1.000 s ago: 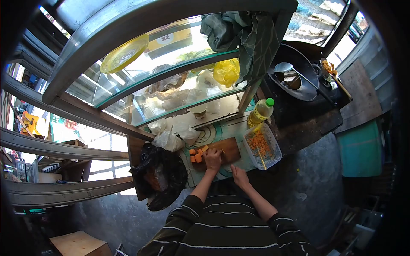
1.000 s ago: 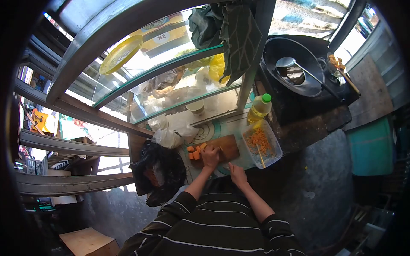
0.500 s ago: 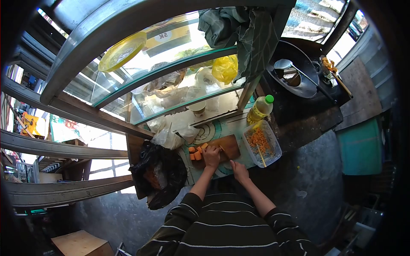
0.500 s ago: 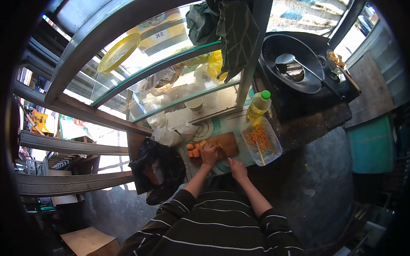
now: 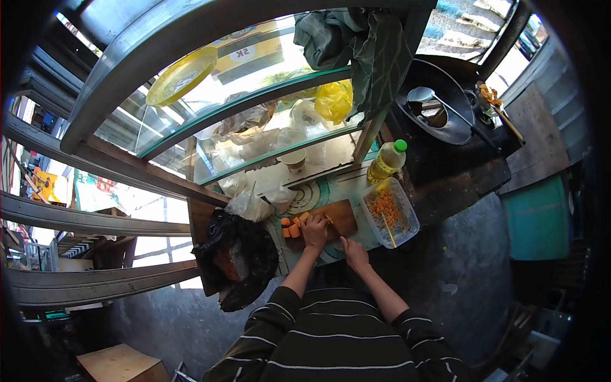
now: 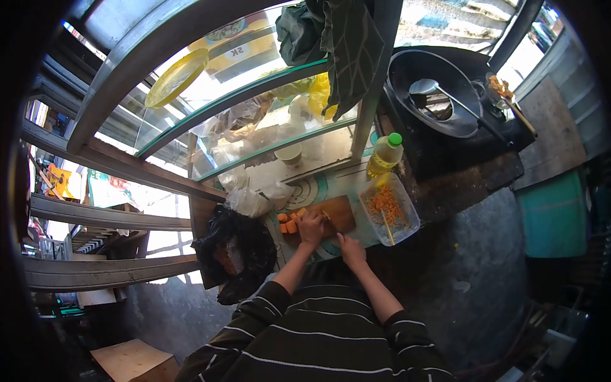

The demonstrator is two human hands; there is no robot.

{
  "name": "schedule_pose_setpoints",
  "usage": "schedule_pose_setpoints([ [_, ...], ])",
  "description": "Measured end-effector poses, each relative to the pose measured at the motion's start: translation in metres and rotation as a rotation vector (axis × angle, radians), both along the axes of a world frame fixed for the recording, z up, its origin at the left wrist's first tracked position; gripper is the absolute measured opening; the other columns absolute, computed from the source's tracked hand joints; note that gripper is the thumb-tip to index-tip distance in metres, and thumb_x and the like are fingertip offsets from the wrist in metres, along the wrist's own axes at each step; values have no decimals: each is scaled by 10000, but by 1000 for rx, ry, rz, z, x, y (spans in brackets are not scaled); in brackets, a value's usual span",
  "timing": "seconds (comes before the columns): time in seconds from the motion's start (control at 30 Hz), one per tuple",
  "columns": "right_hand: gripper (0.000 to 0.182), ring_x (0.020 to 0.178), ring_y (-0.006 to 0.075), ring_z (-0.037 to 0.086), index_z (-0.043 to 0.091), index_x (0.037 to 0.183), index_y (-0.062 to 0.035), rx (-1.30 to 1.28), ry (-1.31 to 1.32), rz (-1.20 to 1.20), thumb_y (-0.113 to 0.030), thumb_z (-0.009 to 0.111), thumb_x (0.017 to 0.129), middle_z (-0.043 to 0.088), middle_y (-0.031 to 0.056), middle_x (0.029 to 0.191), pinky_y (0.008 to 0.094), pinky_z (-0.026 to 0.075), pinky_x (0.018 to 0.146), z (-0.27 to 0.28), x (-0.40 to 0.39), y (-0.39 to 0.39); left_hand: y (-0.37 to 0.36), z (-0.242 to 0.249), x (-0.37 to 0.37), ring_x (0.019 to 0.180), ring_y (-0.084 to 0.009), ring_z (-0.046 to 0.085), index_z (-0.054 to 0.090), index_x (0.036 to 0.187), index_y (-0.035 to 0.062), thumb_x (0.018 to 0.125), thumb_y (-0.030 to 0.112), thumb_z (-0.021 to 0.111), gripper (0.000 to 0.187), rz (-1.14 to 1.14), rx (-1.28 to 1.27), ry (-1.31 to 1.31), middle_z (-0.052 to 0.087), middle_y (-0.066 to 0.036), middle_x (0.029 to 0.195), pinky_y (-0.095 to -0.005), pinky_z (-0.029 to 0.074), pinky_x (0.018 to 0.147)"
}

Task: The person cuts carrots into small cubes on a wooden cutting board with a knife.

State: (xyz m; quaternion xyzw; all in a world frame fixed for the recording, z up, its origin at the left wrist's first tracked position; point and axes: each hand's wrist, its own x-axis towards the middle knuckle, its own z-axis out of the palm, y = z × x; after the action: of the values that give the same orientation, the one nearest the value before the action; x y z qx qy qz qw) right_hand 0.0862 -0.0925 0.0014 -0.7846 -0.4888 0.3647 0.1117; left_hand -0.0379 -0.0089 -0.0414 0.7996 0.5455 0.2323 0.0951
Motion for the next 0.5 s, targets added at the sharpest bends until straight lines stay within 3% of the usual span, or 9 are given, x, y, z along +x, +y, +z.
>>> schedule_pose_setpoints([
  [0.5,530,798,433,538,591,777,18,29,1,10,-421,323,904,569,268,785,497,427,690,-5,0,3,-1,4,-1,839,-187,493,640,705,119,669,180,647,71,20,-6,54,546,2,753,-374,309,705],
])
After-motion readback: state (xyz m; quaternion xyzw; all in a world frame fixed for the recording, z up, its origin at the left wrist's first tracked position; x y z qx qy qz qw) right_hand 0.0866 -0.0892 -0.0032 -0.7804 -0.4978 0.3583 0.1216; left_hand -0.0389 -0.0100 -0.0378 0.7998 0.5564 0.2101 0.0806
